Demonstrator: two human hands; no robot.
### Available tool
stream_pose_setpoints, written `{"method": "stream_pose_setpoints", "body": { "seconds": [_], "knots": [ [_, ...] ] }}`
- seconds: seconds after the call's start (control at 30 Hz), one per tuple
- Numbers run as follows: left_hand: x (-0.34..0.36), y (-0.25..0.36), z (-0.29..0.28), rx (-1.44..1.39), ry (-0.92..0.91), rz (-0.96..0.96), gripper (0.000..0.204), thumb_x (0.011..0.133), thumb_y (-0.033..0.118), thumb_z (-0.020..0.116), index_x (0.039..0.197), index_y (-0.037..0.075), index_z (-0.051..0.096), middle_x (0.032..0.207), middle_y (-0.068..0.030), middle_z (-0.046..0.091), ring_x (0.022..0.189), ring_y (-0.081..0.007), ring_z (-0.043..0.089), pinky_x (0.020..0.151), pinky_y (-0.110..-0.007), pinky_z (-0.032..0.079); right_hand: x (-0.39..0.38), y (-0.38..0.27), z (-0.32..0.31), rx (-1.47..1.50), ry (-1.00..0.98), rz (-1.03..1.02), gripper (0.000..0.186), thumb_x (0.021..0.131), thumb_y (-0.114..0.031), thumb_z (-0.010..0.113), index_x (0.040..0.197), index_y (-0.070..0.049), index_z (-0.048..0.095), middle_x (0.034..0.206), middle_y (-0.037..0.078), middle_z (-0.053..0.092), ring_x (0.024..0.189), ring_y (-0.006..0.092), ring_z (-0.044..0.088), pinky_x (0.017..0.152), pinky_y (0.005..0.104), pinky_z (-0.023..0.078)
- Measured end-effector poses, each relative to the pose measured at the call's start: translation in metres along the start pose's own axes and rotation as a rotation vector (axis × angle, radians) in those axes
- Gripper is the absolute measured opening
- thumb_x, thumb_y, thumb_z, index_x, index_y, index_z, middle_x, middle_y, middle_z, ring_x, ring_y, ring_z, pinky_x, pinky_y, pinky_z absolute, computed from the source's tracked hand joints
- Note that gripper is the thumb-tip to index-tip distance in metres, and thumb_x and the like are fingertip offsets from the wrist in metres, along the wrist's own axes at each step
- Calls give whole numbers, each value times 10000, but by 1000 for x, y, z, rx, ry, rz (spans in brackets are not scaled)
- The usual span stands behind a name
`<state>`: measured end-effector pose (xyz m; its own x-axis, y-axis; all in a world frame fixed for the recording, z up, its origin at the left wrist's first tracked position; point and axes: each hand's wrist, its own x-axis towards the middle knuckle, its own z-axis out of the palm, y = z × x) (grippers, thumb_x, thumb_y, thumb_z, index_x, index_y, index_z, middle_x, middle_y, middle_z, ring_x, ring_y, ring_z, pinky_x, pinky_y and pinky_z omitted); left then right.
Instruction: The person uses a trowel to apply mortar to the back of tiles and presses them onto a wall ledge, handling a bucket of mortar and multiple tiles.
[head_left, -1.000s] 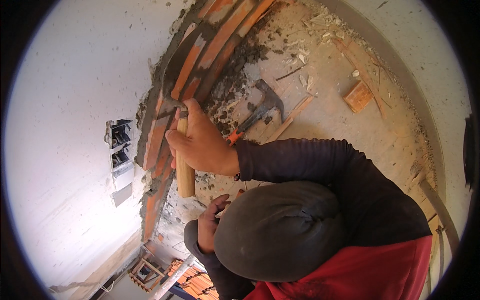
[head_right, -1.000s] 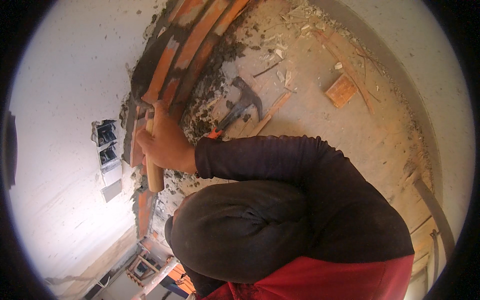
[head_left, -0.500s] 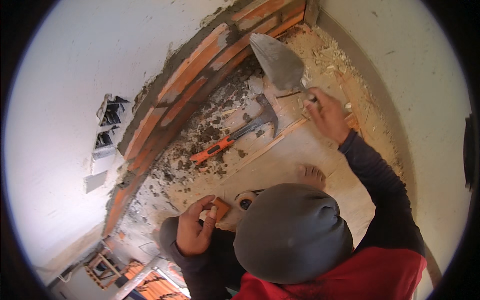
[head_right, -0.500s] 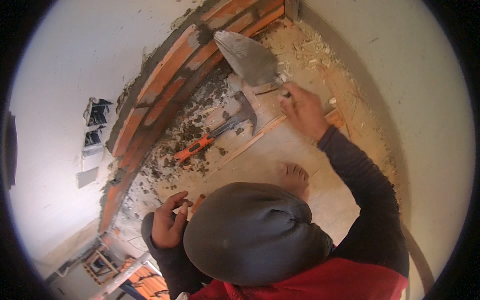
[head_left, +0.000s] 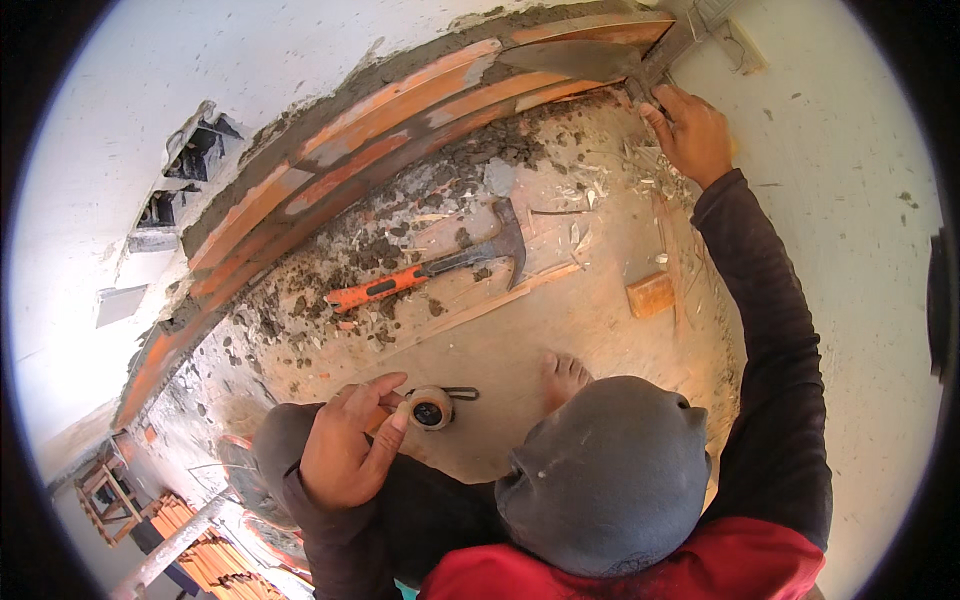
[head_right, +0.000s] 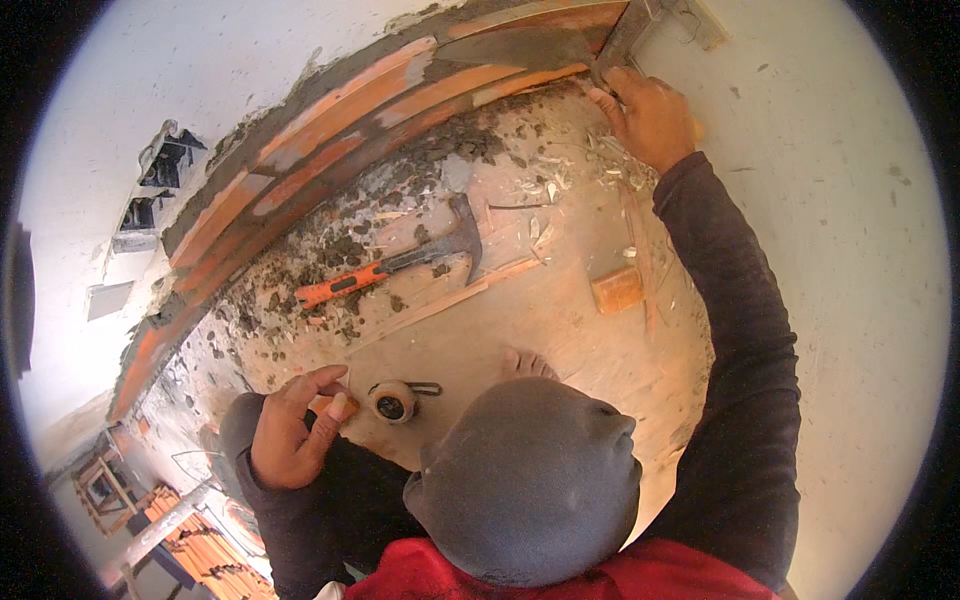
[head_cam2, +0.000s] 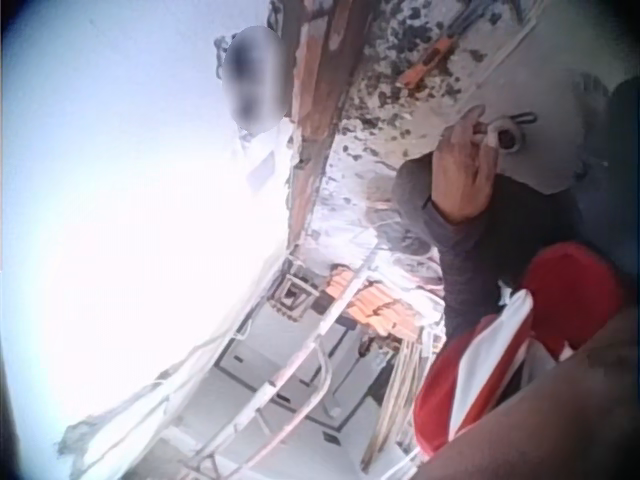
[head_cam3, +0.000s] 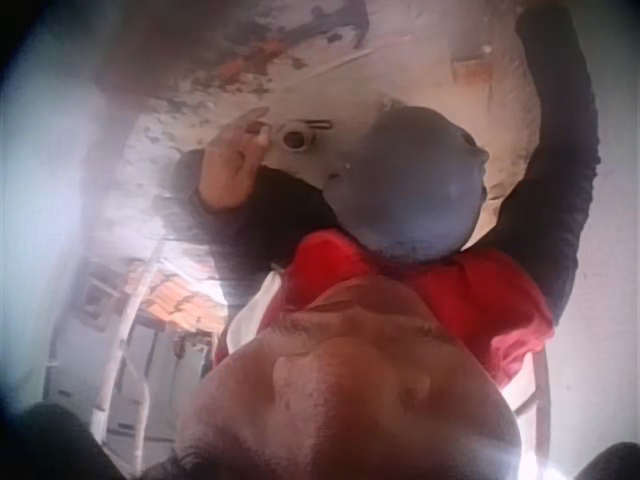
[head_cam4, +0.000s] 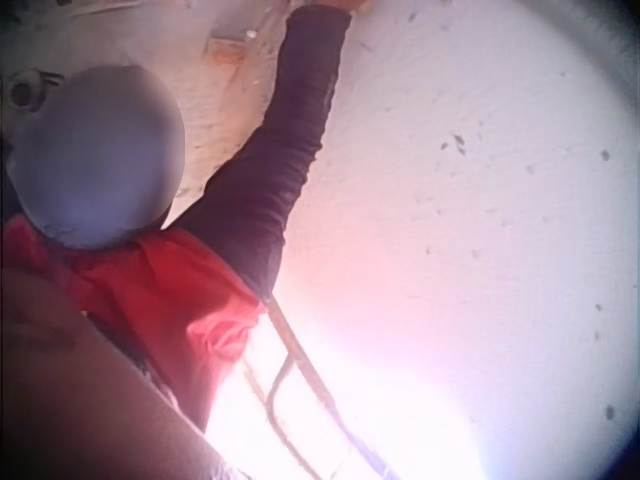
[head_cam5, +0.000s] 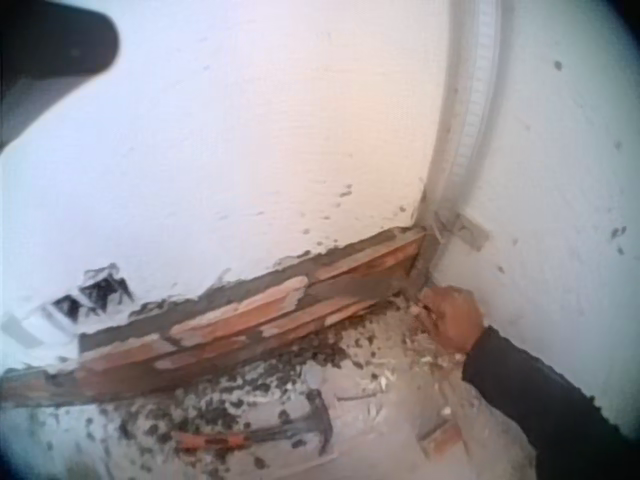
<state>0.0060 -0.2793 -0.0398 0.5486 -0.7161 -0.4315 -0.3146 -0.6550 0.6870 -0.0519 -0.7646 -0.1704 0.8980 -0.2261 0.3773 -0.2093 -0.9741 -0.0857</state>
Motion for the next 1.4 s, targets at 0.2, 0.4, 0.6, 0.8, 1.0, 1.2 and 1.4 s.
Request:
{"method": "stream_pose_setpoints", "body": {
  "seconds": [0.2, 0.4, 0.6, 0.8, 1.0, 1.2, 1.4],
  "knots": [
    [-1, 0, 2, -15, 6, -23, 365, 919, 184, 598, 1233, -2, 579, 941, -210, 657, 889, -372, 640, 799, -426, 491, 8, 2, 2, -18, -59, 77, 393, 957, -444, 545, 1049, -74, 638, 833, 159, 672, 811, 391, 655, 667, 481, 511],
    [-8, -4, 0, 11, 27, 9, 360, 922, 183, 591, 1230, -3, 575, 947, -209, 656, 890, -375, 636, 800, -428, 489, -8, -5, -9, -1, -242, 208, 358, 941, -357, 598, 1081, -30, 631, 824, 201, 661, 760, 386, 642, 645, 449, 490],
    [-11, 0, -2, -2, -1, 16, 363, 922, 182, 588, 1230, -9, 569, 959, -207, 653, 886, -371, 631, 784, -423, 488, -51, -12, 4, 177, -11, 149, 368, 937, -387, 593, 1060, -42, 634, 793, 198, 653, 744, 392, 631, 629, 456, 481],
    [-3, 2, -2, 13, -16, 46, 370, 935, 193, 585, 1240, -15, 561, 972, -199, 652, 864, -358, 635, 770, -414, 493, -12, -13, 6, 69, -65, 203, 329, 930, -384, 599, 1054, -87, 666, 796, 168, 663, 777, 379, 642, 656, 481, 483],
    [-12, 7, -4, -7, -34, -20, 397, 948, 249, 572, 1231, -29, 573, 1009, -187, 675, 972, -349, 645, 874, -400, 475, -64, -7, 1, 185, -175, 389, 390, 935, -380, 595, 1075, -22, 659, 851, 198, 671, 774, 370, 649, 684, 447, 487],
    [-1, 4, -2, 57, -55, -19, 406, 950, 257, 562, 1231, -35, 571, 1030, -193, 672, 997, -364, 639, 889, -404, 472, -25, -26, 22, 300, 42, 128, 398, 939, -390, 587, 1095, -30, 653, 890, 203, 673, 805, 380, 648, 701, 469, 485],
    [-3, 0, 1, 62, -35, -4, 407, 944, 255, 559, 1233, -32, 571, 1047, -206, 668, 1009, -379, 636, 899, -410, 473, -16, -3, 20, 274, -215, 325, 416, 939, -390, 588, 1155, -42, 659, 955, 234, 673, 829, 390, 649, 742, 466, 492]
  ]
}}
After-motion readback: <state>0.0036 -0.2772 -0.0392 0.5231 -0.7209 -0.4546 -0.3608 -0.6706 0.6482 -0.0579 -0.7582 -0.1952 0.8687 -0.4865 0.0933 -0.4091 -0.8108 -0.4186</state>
